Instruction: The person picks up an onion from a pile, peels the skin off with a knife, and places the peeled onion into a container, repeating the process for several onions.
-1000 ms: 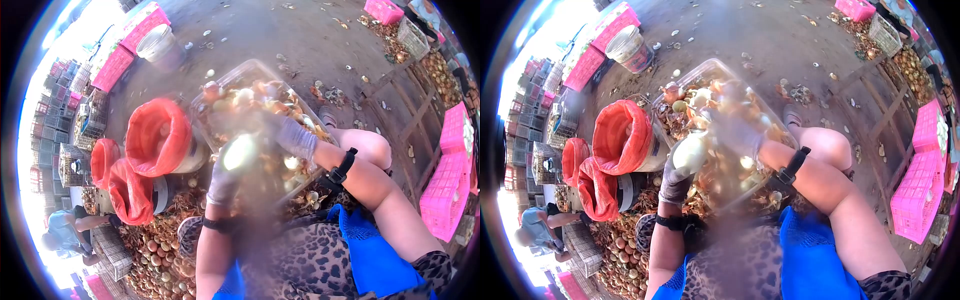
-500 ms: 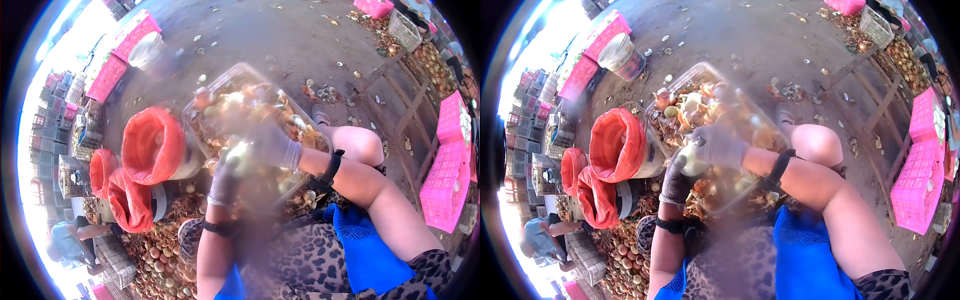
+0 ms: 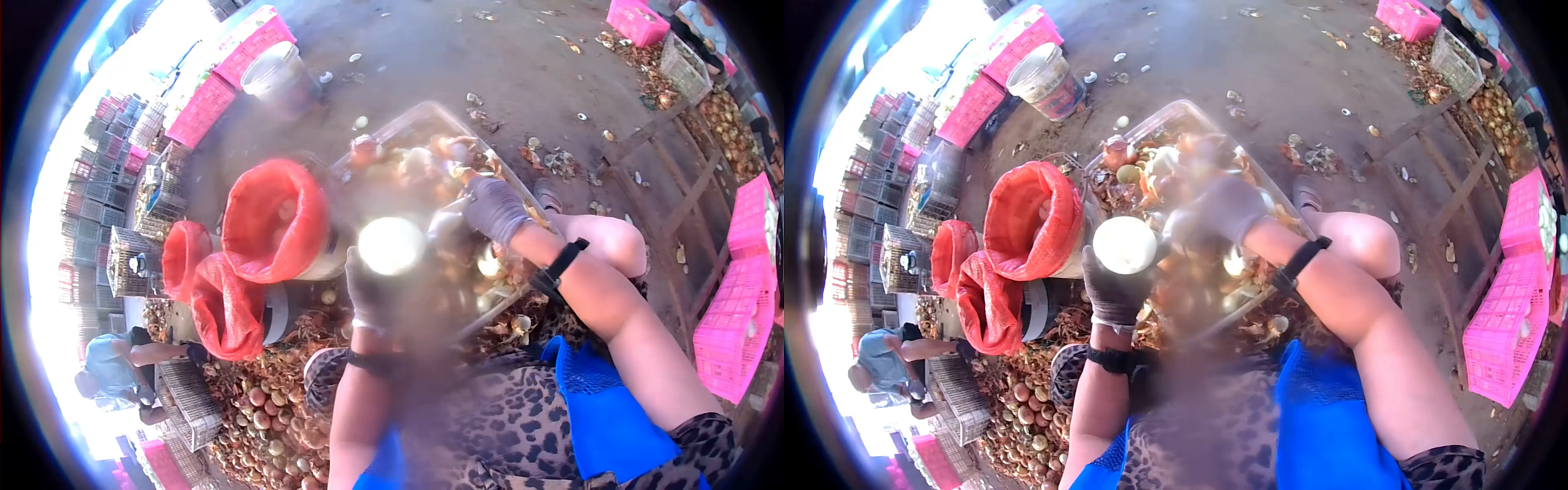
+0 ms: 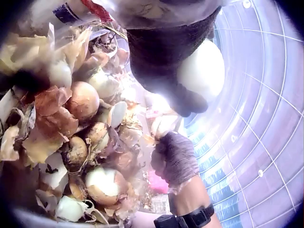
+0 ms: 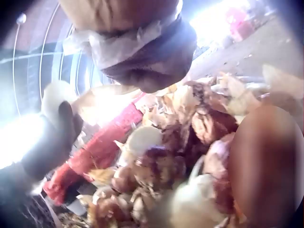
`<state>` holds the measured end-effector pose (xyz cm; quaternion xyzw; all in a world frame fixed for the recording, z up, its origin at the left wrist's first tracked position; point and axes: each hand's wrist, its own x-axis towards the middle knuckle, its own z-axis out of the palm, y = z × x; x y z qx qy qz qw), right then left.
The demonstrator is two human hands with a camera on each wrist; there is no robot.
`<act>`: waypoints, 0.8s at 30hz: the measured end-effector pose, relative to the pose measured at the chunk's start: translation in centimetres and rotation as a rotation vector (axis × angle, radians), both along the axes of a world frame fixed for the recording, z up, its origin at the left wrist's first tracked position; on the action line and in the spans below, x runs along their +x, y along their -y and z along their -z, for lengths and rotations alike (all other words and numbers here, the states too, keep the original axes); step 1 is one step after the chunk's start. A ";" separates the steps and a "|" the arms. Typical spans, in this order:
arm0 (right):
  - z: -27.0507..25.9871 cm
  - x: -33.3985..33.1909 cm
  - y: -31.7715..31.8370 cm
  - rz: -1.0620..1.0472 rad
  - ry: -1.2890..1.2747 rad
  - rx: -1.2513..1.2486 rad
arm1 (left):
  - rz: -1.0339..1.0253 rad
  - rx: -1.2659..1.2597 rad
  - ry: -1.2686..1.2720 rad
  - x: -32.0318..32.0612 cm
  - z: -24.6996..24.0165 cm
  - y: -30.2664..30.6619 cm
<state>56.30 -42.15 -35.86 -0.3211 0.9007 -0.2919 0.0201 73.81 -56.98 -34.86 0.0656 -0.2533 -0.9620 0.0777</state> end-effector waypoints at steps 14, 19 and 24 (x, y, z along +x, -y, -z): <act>-1.6 0.1 -2.2 -0.169 0.068 0.181 | -0.411 0.137 -0.168 1.8 -2.5 6.7; -2.1 0.4 -1.9 -0.147 0.048 0.176 | -0.686 -0.075 0.182 6.2 0.0 18.8; -0.8 3.2 0.6 -0.293 0.129 0.191 | -0.761 -0.022 0.160 21.7 -3.4 16.2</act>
